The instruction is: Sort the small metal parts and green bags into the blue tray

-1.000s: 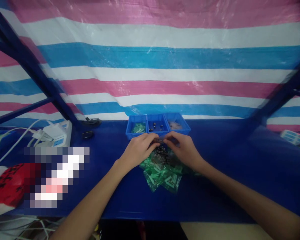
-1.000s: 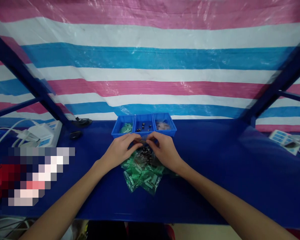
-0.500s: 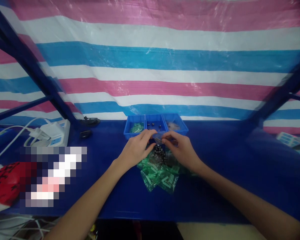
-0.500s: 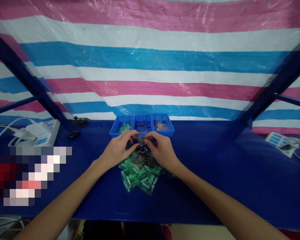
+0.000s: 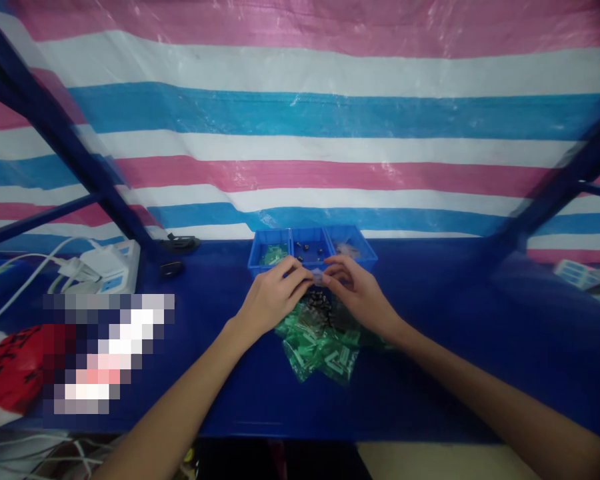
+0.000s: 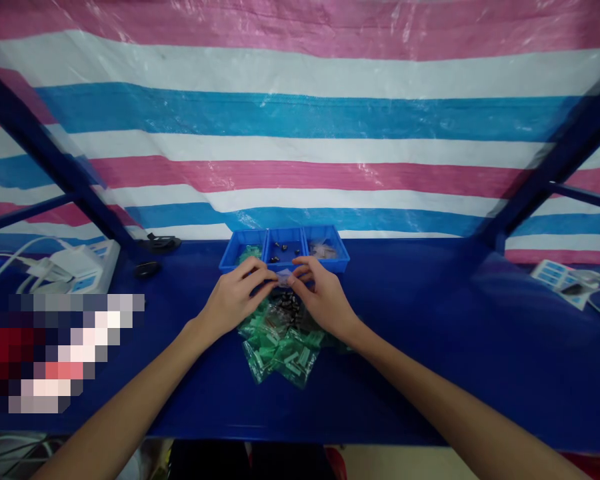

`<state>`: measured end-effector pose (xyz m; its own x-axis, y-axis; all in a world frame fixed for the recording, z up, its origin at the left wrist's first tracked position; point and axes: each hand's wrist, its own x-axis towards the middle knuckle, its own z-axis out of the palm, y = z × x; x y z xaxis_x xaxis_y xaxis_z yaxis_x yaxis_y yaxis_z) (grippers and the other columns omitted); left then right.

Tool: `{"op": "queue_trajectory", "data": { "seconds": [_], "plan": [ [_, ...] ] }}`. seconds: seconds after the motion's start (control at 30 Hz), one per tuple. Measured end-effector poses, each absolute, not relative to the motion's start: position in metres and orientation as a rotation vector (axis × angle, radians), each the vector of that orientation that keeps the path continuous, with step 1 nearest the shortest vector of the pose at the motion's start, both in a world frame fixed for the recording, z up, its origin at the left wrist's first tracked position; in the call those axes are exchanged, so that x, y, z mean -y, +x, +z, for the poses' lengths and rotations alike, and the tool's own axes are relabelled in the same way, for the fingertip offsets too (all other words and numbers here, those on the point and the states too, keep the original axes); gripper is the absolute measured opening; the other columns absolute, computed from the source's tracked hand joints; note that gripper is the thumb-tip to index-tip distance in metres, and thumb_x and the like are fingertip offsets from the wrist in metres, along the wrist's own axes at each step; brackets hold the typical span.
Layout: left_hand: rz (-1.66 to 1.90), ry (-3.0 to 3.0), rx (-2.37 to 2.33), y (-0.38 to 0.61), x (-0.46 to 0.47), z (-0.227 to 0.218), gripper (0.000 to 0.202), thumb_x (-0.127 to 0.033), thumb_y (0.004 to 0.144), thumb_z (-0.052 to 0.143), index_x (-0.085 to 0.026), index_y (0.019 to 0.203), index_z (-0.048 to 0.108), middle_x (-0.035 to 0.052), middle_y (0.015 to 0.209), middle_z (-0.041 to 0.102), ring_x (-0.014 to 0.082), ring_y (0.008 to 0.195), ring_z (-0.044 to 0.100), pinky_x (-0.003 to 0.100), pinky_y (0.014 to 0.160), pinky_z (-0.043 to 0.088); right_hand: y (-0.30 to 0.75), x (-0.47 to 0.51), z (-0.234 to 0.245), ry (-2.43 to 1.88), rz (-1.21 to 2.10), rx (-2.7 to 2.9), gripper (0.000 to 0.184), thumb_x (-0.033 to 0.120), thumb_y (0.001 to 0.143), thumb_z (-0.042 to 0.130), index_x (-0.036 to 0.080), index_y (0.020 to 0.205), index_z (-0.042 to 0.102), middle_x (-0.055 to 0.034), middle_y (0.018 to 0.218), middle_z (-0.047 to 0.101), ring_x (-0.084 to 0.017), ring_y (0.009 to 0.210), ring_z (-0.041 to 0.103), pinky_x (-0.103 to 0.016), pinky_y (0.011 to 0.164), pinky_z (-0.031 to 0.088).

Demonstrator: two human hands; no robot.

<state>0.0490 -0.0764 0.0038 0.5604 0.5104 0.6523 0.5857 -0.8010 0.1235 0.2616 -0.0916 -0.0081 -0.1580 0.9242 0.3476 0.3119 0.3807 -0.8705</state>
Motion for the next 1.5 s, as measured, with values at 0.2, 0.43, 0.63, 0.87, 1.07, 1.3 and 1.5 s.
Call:
{"op": "queue_trajectory", "data": {
  "seconds": [0.2,0.43,0.63,0.87,1.07,1.3,1.5],
  "plan": [
    [-1.102,-2.692,0.99,0.049,0.077,0.006,0.015,-0.025,0.102,0.051,-0.017,0.106,0.062,0.0053,0.101,0.061,0.0165,0.093,0.064,0.03,0.08,0.056,0.259,0.099,-0.001,-1.071,0.646,1.818,0.019,0.036,0.095,0.059,0.021,0.105,0.065,-0.0071,0.102,0.069,-0.021,0.093,0.067,-0.031,0.069,0.053],
    [-1.162,-2.781,0.98,0.05,0.077,0.004,0.02,-0.024,0.102,0.05,-0.019,0.119,0.06,0.0073,0.108,0.067,0.0199,0.101,0.065,0.037,0.089,0.057,0.259,0.098,-0.003,-1.083,0.661,1.814,0.012,0.03,0.094,0.059,0.022,0.095,0.068,-0.0025,0.083,0.072,-0.019,0.076,0.067,-0.032,0.069,0.052],
    [-1.017,-2.81,1.047,0.051,0.077,-0.001,0.045,-0.021,0.095,0.06,-0.022,0.138,0.047,0.009,0.121,0.063,0.0212,0.103,0.066,0.037,0.085,0.059,0.264,0.089,-0.005,-1.059,0.908,1.631,0.017,0.037,0.09,0.064,0.02,0.095,0.066,-0.0016,0.075,0.07,-0.018,0.069,0.067,-0.029,0.058,0.05],
    [-0.923,-2.785,1.0,0.052,0.079,0.002,0.022,-0.021,0.101,0.049,-0.02,0.122,0.057,0.0078,0.113,0.061,0.0207,0.104,0.063,0.032,0.079,0.058,0.261,0.09,-0.006,-1.036,1.071,1.548,0.032,0.039,0.088,0.067,0.02,0.112,0.06,-0.0007,0.073,0.071,-0.018,0.068,0.068,-0.029,0.057,0.052],
    [-1.059,-2.751,0.981,0.053,0.079,0.003,0.019,-0.022,0.103,0.045,-0.018,0.113,0.061,0.0078,0.107,0.064,0.0198,0.101,0.064,0.035,0.086,0.056,0.258,0.096,-0.002,-1.06,0.97,1.664,0.027,0.045,0.093,0.06,0.022,0.106,0.065,-0.0048,0.088,0.073,-0.02,0.081,0.07,-0.028,0.059,0.053],
    [-1.222,-2.742,1.075,0.053,0.078,0.0,0.031,-0.026,0.103,0.048,-0.019,0.133,0.049,0.0083,0.109,0.069,0.0204,0.099,0.068,0.036,0.085,0.058,0.257,0.099,0.002,-1.088,0.784,1.769,0.02,0.04,0.091,0.064,0.021,0.087,0.069,-0.0017,0.078,0.069,-0.017,0.071,0.064,-0.029,0.064,0.05],
    [-1.121,-2.79,1.084,0.055,0.081,0.001,0.044,-0.018,0.097,0.051,-0.021,0.14,0.043,0.0106,0.119,0.061,0.019,0.092,0.067,0.033,0.076,0.059,0.262,0.093,-0.001,-1.098,0.962,1.632,0.029,0.046,0.09,0.062,0.019,0.08,0.067,-0.0023,0.074,0.067,-0.015,0.062,0.057,-0.026,0.054,0.048]
  ]
}}
